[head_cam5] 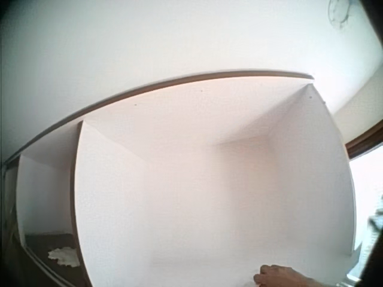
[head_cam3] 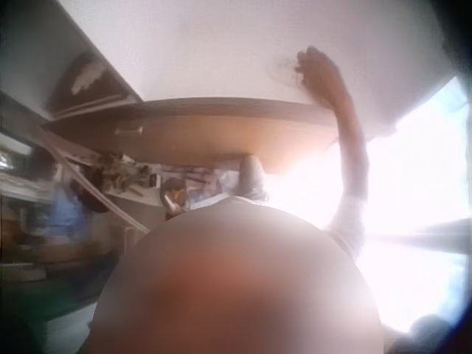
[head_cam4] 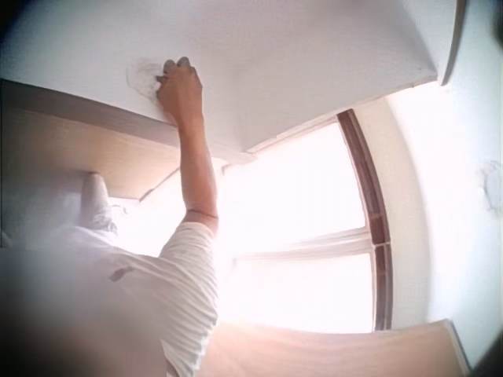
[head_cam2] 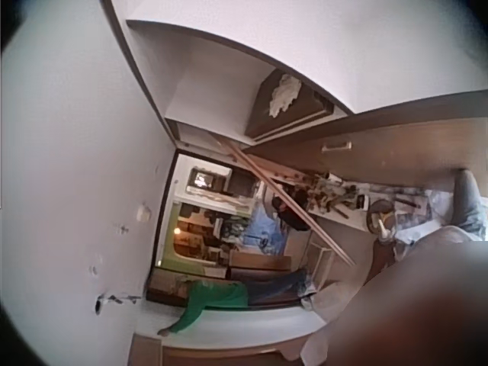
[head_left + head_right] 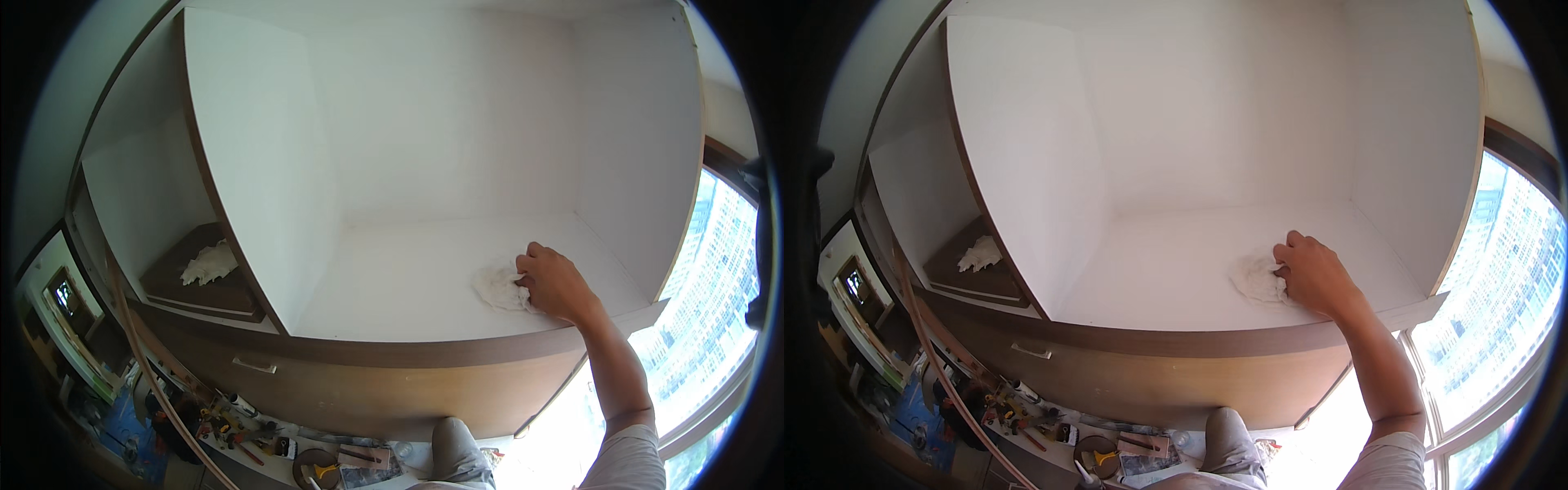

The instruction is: The person applies white sealant from a caulking gun to the interior corners and edges of a white cabinet. They repeatedly dispense small amounts and smooth the bead with a finger along the seams.

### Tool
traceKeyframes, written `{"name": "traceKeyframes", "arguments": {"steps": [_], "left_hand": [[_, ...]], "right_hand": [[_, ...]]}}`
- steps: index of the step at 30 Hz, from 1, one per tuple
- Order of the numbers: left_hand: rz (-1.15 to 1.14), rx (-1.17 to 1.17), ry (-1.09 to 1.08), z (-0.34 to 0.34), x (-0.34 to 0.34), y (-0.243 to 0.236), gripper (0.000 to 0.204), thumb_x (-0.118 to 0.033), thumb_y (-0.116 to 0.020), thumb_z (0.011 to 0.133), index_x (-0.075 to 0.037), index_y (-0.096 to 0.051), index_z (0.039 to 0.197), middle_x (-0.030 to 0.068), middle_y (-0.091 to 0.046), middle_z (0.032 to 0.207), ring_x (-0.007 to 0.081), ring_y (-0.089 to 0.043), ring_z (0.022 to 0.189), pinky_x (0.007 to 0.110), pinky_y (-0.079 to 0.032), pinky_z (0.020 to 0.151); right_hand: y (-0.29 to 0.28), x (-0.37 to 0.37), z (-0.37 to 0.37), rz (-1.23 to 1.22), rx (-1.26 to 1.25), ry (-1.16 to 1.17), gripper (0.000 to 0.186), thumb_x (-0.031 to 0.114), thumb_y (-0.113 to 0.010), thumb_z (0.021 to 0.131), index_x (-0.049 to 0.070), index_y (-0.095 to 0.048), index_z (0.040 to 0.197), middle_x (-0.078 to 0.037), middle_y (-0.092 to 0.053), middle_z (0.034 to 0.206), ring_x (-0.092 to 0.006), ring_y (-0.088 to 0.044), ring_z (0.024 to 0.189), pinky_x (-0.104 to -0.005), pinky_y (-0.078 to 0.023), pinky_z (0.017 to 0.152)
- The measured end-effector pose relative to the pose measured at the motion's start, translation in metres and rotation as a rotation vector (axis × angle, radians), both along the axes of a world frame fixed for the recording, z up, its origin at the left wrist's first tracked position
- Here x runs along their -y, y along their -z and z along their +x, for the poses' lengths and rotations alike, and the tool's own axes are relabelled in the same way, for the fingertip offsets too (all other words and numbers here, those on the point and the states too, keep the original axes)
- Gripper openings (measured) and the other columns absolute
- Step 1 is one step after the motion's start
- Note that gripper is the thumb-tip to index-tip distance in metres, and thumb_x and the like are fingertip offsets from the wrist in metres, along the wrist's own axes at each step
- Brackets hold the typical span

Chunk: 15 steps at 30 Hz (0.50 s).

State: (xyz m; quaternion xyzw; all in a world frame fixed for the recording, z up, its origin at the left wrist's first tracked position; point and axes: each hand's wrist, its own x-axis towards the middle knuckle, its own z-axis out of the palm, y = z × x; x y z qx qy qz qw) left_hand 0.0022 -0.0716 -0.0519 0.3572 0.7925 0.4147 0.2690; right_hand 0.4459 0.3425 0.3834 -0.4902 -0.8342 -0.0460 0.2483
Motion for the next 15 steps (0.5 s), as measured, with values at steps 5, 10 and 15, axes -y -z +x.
{"name": "traceKeyframes", "arguments": {"steps": [5, 10, 15], "left_hand": [[0.461, 0.338, -0.120, 0.012, -0.071, -0.122, 0.038, 0.008, -0.083, 0.071, -0.005, -0.064, 0.101, 0.0108, -0.071, 0.090, 0.0255, -0.073, 0.088, 0.044, -0.059, 0.085], [0.858, 0.337, -0.058, 0.061, -0.094, -0.245, 0.047, 0.003, -0.081, 0.075, -0.008, -0.056, 0.113, 0.0063, -0.063, 0.095, 0.0210, -0.067, 0.093, 0.042, -0.055, 0.091], [1.202, 0.335, 0.167, 0.084, -0.095, -0.349, 0.043, -0.010, -0.079, 0.082, -0.011, -0.054, 0.117, 0.0042, -0.060, 0.098, 0.0192, -0.061, 0.089, 0.043, -0.052, 0.093]], "right_hand": [[-0.004, 0.012, -0.004, 0.033, -0.306, -0.004, 0.019, -0.006, -0.074, 0.082, 0.002, -0.061, 0.093, -0.014, -0.062, 0.103, -0.0365, -0.065, 0.093, -0.0471, -0.053, 0.081], [-0.003, 0.048, -0.009, 0.378, -0.581, -0.197, 0.025, -0.010, -0.075, 0.080, 0.002, -0.062, 0.098, -0.013, -0.065, 0.101, -0.0356, -0.068, 0.090, -0.0416, -0.055, 0.080], [0.063, 0.129, -0.015, -0.799, -0.377, -1.220, 0.035, 0.015, -0.081, 0.096, 0.000, -0.070, 0.126, -0.014, -0.074, 0.119, -0.0273, -0.071, 0.112, -0.0378, -0.055, 0.099]]}}
